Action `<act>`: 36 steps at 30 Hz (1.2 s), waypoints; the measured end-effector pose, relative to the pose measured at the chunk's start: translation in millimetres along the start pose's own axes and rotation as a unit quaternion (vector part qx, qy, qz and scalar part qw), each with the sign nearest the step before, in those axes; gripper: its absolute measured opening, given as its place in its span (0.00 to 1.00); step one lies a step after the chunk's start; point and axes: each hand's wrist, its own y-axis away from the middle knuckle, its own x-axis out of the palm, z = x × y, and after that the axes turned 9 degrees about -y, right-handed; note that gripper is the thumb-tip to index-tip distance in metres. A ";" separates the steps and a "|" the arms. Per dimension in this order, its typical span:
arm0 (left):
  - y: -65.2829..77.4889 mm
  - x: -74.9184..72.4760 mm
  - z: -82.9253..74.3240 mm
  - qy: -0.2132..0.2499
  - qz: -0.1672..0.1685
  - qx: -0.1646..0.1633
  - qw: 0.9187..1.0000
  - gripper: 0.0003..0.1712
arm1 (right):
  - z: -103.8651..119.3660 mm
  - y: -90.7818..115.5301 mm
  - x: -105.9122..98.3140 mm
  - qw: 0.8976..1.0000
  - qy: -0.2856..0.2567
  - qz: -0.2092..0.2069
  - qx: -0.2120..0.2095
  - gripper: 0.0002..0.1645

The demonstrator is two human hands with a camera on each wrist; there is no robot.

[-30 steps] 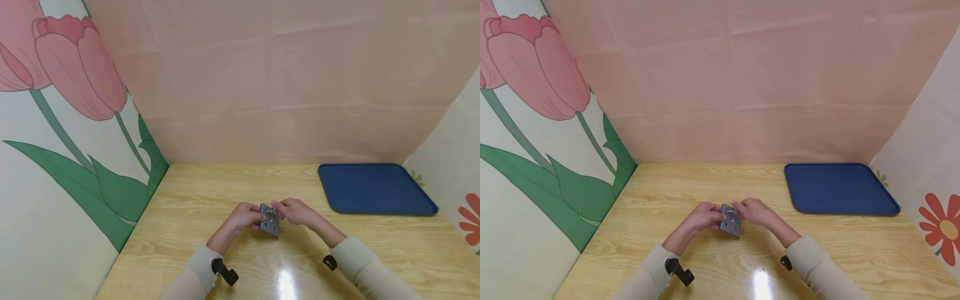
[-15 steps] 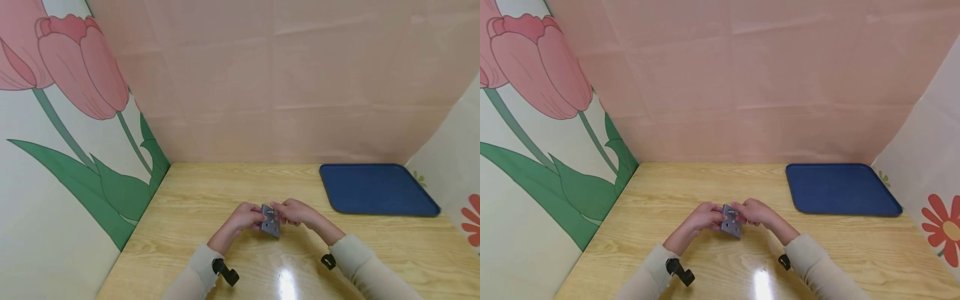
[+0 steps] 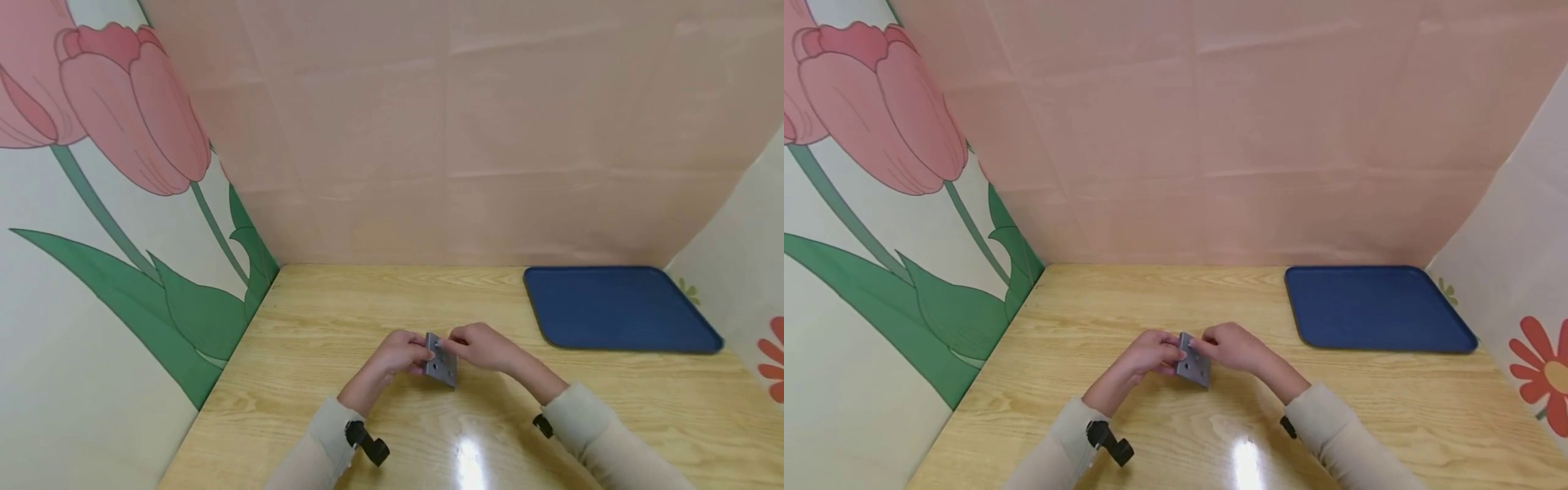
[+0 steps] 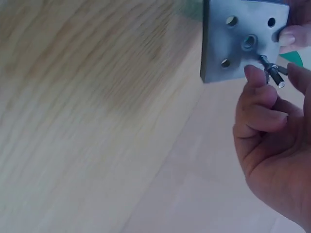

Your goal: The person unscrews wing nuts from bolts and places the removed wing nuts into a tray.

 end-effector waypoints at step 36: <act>-2.1 4.0 3.1 -0.002 -0.011 0.013 1.000 0.17 | 8.4 2.5 0.9 0.968 -0.160 -0.014 0.191 0.35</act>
